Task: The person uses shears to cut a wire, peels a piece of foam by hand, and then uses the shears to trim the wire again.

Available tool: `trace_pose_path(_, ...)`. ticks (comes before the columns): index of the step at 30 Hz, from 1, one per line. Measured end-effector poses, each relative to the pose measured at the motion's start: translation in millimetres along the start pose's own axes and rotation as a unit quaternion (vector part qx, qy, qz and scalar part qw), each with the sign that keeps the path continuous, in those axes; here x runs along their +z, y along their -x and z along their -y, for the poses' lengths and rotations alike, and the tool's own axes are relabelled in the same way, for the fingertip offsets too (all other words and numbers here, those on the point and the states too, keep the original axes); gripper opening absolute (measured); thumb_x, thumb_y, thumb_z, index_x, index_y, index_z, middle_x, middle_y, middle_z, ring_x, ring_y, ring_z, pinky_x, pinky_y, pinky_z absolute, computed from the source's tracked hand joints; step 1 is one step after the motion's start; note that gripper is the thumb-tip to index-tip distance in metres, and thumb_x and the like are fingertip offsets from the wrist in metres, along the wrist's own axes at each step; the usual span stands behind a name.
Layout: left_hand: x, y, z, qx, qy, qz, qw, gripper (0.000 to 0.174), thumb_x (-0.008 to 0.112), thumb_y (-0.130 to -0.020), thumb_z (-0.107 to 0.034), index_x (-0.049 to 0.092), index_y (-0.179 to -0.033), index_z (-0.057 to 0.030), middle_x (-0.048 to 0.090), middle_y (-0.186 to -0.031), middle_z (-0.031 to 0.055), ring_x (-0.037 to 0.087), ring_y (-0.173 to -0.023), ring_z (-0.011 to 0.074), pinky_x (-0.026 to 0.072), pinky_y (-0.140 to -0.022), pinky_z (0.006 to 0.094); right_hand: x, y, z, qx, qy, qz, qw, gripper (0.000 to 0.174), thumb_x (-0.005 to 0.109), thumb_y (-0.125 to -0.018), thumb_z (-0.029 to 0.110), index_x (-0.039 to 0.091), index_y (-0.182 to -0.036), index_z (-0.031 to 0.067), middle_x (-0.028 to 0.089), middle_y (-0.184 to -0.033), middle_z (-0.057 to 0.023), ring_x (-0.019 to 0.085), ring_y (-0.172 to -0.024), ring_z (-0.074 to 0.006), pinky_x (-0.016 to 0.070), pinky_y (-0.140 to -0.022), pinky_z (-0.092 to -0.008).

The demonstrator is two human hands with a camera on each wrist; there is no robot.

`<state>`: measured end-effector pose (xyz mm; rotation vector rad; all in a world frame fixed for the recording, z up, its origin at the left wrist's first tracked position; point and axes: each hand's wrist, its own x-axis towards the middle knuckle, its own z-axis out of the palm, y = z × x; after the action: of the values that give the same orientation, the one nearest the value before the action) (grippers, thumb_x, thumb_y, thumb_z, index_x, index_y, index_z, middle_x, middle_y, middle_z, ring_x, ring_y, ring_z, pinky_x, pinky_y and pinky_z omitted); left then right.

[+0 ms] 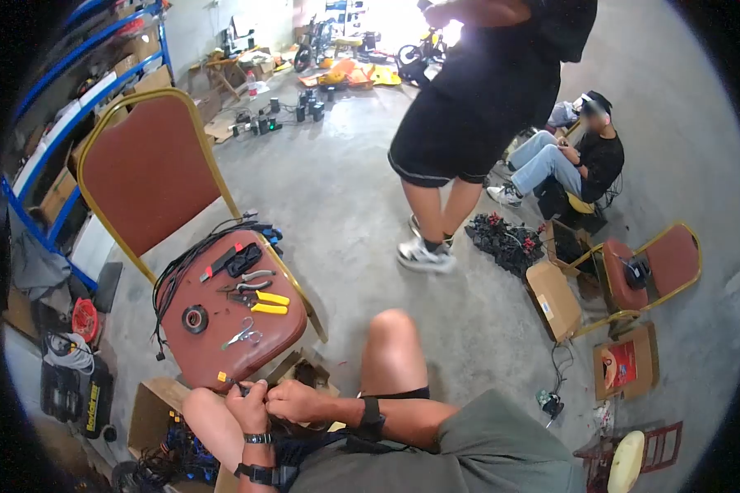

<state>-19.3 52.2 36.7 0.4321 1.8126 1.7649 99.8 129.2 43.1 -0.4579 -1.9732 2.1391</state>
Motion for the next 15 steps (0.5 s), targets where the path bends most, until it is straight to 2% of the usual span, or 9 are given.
trace_pose_path(2,-3.1,1.8,2.4,0.001,-0.004,-0.005,1.000,0.016,0.071,-0.075,-0.003,0.057,-0.067,-0.0020,0.056,-0.064,-0.0022,0.047,-0.057,0.0066,0.0383,-0.052,0.0248,1.8,1.4,-5.3,-0.019,0.034,-0.014,0.999,0.028,0.056,-0.087,0.016,0.055,-0.063,0.0008,0.056,-0.054,-0.0040,0.053,-0.048,-0.0121,0.0413,-0.047,-0.0299)
trace_pose_path(5,-0.5,1.3,-2.1,0.006,-0.031,-0.009,0.999,0.018,0.072,-0.075,-0.005,0.057,-0.065,-0.0028,0.056,-0.063,-0.0025,0.047,-0.057,0.0066,0.0380,-0.052,0.0255,2.2,2.8,-11.6,-0.005,0.030,-0.006,1.000,0.029,0.057,-0.087,0.016,0.055,-0.063,0.0007,0.057,-0.054,-0.0060,0.054,-0.048,-0.0131,0.0420,-0.047,-0.0311)
trace_pose_path(8,-1.7,1.1,1.4,-0.003,-0.031,-0.007,0.999,0.018,0.072,-0.074,-0.008,0.058,-0.064,-0.0032,0.055,-0.062,-0.0029,0.047,-0.056,0.0071,0.0383,-0.051,0.0265,3.1,8.2,6.6,0.023,0.021,-0.015,0.999,0.029,0.056,-0.087,0.017,0.056,-0.063,0.0005,0.058,-0.056,-0.0061,0.055,-0.050,-0.0142,0.0437,-0.049,-0.0323)
trace_pose_path(9,-0.9,0.8,0.1,-0.006,-0.029,-0.009,1.000,0.018,0.072,-0.073,-0.008,0.058,-0.064,-0.0028,0.055,-0.061,-0.0028,0.047,-0.056,0.0074,0.0388,-0.051,0.0272,3.8,7.4,-5.5,-0.049,0.086,-0.027,0.995,0.027,0.056,-0.087,0.016,0.057,-0.064,0.0021,0.059,-0.058,-0.0051,0.057,-0.053,-0.0142,0.0453,-0.051,-0.0330)
trace_pose_path(10,-2.6,0.9,2.0,-0.010,-0.027,-0.010,1.000,0.017,0.072,-0.073,-0.009,0.058,-0.064,-0.0024,0.055,-0.061,-0.0027,0.048,-0.056,0.0077,0.0394,-0.051,0.0278,4.0,6.9,-13.8,-0.040,0.098,-0.026,0.994,0.026,0.057,-0.087,0.016,0.058,-0.065,0.0027,0.059,-0.058,-0.0051,0.057,-0.053,-0.0142,0.0456,-0.052,-0.0330)
trace_pose_path(11,-7.8,-4.4,17.0,0.022,-0.066,-0.007,0.998,0.016,0.070,-0.071,-0.010,0.059,-0.065,-0.0001,0.056,-0.059,-0.0009,0.049,-0.055,0.0086,0.0420,-0.052,0.0293,3.0,6.5,-19.4,-0.030,0.108,-0.024,0.993,0.025,0.057,-0.087,0.016,0.058,-0.065,0.0032,0.059,-0.059,-0.0051,0.057,-0.054,-0.0143,0.0460,-0.052,-0.0330)
trace_pose_path(12,-5.9,-2.2,1.9,0.023,-0.138,-0.008,0.990,0.018,0.069,-0.071,-0.013,0.059,-0.066,0.0016,0.058,-0.058,0.0027,0.053,-0.054,0.0110,0.0453,-0.053,0.0316,4.1,7.5,-23.0,-0.018,0.116,-0.022,0.993,0.024,0.057,-0.086,0.016,0.059,-0.066,0.0037,0.060,-0.059,-0.0052,0.057,-0.054,-0.0143,0.0463,-0.053,-0.0331)
trace_pose_path(14,-6.2,-3.1,-2.9,0.044,-0.187,-0.003,0.981,0.022,0.070,-0.071,-0.020,0.062,-0.070,0.0000,0.063,-0.059,0.0074,0.058,-0.054,0.0159,0.0489,-0.055,0.0362,3.3,8.5,-22.3,-0.085,0.175,-0.024,0.981,0.024,0.057,-0.084,0.021,0.058,-0.071,0.0010,0.057,-0.064,-0.0166,0.055,-0.057,-0.0207,0.0454,-0.056,-0.0389)
trace_pose_path(15,-6.3,-2.3,-4.1,0.019,-0.179,0.008,0.984,0.023,0.072,-0.072,-0.022,0.063,-0.072,-0.0005,0.063,-0.061,0.0071,0.060,-0.056,0.0154,0.0498,-0.056,0.0367,2.5,8.2,-29.4,-0.105,0.204,-0.022,0.973,0.025,0.057,-0.084,0.021,0.057,-0.070,0.0008,0.056,-0.063,-0.0171,0.054,-0.057,-0.0201,0.0455,-0.057,-0.0390)
